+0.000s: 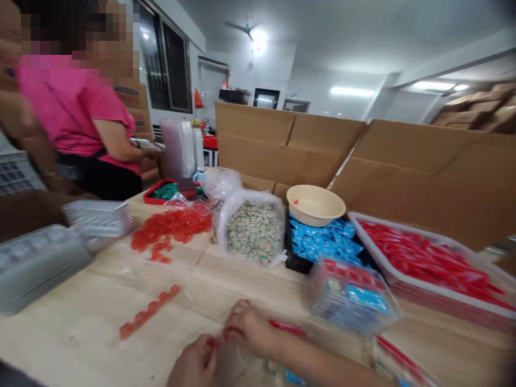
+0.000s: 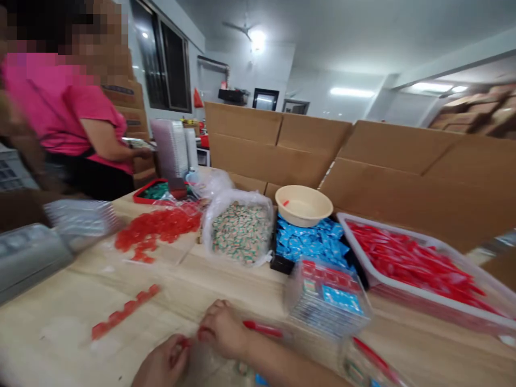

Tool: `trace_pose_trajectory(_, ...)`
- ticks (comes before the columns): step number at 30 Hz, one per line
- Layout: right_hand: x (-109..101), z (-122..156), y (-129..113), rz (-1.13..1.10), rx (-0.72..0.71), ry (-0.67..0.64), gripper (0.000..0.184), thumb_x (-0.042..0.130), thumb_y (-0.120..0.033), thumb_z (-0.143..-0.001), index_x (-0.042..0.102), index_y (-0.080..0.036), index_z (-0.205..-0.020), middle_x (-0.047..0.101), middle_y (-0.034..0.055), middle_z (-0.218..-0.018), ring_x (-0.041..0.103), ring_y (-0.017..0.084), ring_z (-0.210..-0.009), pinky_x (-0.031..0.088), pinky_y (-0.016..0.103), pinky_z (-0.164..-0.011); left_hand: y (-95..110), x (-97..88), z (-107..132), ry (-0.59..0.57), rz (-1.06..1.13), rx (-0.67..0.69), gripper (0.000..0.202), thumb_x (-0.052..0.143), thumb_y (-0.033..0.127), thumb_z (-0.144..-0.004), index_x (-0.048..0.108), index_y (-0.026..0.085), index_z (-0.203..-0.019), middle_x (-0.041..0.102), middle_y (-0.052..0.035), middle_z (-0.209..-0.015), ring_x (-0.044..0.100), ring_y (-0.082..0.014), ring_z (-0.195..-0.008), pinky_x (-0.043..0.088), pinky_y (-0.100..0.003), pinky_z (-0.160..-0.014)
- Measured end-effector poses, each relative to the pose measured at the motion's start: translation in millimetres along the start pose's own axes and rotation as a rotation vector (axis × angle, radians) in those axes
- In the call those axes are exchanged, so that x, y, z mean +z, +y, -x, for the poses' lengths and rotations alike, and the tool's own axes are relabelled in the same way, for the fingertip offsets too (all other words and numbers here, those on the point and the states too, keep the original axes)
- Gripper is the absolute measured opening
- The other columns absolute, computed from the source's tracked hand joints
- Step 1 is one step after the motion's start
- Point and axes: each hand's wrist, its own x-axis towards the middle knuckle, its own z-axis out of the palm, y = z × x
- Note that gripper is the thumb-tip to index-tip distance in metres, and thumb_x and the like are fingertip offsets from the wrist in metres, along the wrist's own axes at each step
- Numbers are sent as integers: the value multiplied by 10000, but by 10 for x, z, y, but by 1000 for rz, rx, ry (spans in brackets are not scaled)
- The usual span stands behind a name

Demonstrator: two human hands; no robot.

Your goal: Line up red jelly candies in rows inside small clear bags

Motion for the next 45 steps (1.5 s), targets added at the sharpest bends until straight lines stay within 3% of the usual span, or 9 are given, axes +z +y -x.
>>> trace_pose_trajectory(7, -98, 15, -56, 95, -82, -101, 61, 539, -238, -762, 569, -190, -786, 560, -19, -783, 417, 126, -839, 240, 286, -788, 108, 23, 14, 65, -32, -61, 194, 389, 160, -782, 562, 143, -867, 573, -37, -751, 522, -133, -724, 304, -218, -619)
trace_pose_trajectory(14, -92, 122, -316, -44, -72, 108, 228, 401, -194, -827, 518, -223, -1021, 527, 12, -921, 414, 133, -850, 273, 278, -770, 84, -57, 132, 71, -85, -19, 260, 384, 151, -788, 558, 141, -981, 553, -65, -917, 479, -158, -901, 321, -251, -798)
trace_pose_trajectory(19, 61, 102, -336, 19, 34, 49, 91, 446, -124, -761, 536, -140, -756, 522, 24, -800, 403, 139, -798, 269, 282, -742, 203, -152, 53, 15, -269, 72, 332, 284, 113, -796, 585, 152, -928, 559, -65, -917, 484, -186, -891, 357, -311, -794)
trace_pose_trajectory(27, 124, 67, -232, -69, 101, 127, 172, 439, -79, -661, 533, -154, -784, 510, 15, -826, 371, 137, -820, 234, 284, -793, 331, -190, -53, -26, -382, 154, 365, 247, 88, -766, 580, 111, -913, 561, -95, -901, 483, -230, -880, 383, -373, -779)
trace_pose_trajectory(30, 89, 64, -219, -51, 111, 80, 190, 438, -77, -624, 532, -158, -768, 503, 8, -851, 361, 136, -846, 225, 276, -790, 336, -163, -47, -52, -380, 143, 378, 244, 83, -759, 586, 113, -918, 567, -89, -909, 489, -223, -884, 383, -360, -792)
trace_pose_trajectory(36, -3, 48, -244, 33, 156, -22, 123, 424, -138, -711, 540, -158, -747, 514, 9, -829, 375, 124, -844, 211, 267, -807, 257, -79, 47, -9, -227, 98, 344, 327, 110, -728, 575, 154, -962, 554, -47, -960, 476, -171, -922, 350, -283, -828)
trace_pose_trajectory(41, 59, 65, -257, 22, 93, 5, 121, 460, -134, -696, 532, -170, -787, 533, -2, -839, 397, 128, -835, 206, 278, -854, 205, -10, 39, 32, -178, 103, 342, 309, 115, -727, 595, 116, -913, 557, -84, -933, 471, -198, -897, 338, -319, -809)
trace_pose_trajectory(43, 101, 72, -236, 33, 75, 2, 78, 470, -140, -720, 529, -160, -768, 535, -1, -815, 398, 126, -831, 189, 292, -882, 163, -35, 42, 74, -30, 80, 333, 361, 118, -694, 582, 78, -941, 545, -104, -901, 465, -191, -878, 326, -316, -821)
trace_pose_trajectory(45, 112, 79, -230, 24, 87, -2, 41, 490, -159, -740, 530, -158, -748, 532, -4, -803, 399, 125, -842, 191, 297, -889, 103, -78, 71, 58, 316, 7, 398, 401, 116, -642, 525, 31, -1011, 521, -110, -882, 462, -168, -828, 352, -286, -757)
